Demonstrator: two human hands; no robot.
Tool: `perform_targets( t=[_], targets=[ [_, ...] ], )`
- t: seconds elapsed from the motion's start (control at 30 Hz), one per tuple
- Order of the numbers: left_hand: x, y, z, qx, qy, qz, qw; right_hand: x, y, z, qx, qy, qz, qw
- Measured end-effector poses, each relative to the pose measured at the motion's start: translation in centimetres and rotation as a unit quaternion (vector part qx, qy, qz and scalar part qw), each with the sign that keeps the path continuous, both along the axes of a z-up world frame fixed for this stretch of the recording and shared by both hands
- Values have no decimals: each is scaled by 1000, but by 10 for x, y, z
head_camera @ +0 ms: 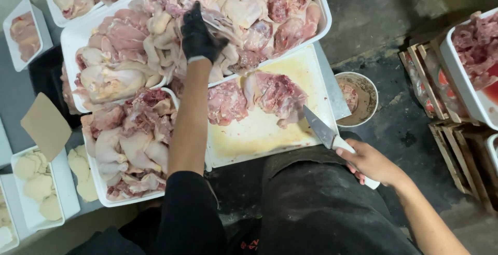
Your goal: Deboning and portioning raw chicken carcasses using a knife on a cutting board in a food processing environment.
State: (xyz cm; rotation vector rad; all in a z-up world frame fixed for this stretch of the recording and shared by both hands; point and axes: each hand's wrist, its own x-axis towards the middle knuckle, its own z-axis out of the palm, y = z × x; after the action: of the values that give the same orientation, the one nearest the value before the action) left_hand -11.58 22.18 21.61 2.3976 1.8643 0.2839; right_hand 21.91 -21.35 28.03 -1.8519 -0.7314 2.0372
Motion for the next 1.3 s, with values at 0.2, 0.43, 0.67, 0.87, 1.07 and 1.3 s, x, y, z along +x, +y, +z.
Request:
perform_targets(
  t=[0.2, 0.43, 0.67, 0.87, 1.07, 1.3],
  targets=[
    [80, -162, -58, 9, -49, -281, 958, -2, -1, 0, 17, -45, -78, 996],
    [114, -149, -262, -180, 70, -220, 956, -6, 0, 5, 14, -71, -42, 996],
    [117, -141, -191, -206, 0, -179, 962, -5, -9, -13, 12, -73, -29, 997],
    [98, -133, -292, 75, 281, -336, 896, -1, -15, -12, 6, -66, 1, 998],
    [115, -132, -256, 37, 297, -343, 890, 2, -10, -14, -25, -56, 17, 998],
    [136, -122, -261, -81, -32, -135, 987, 20, -21, -76, -79, -18, -6, 997]
  ],
)
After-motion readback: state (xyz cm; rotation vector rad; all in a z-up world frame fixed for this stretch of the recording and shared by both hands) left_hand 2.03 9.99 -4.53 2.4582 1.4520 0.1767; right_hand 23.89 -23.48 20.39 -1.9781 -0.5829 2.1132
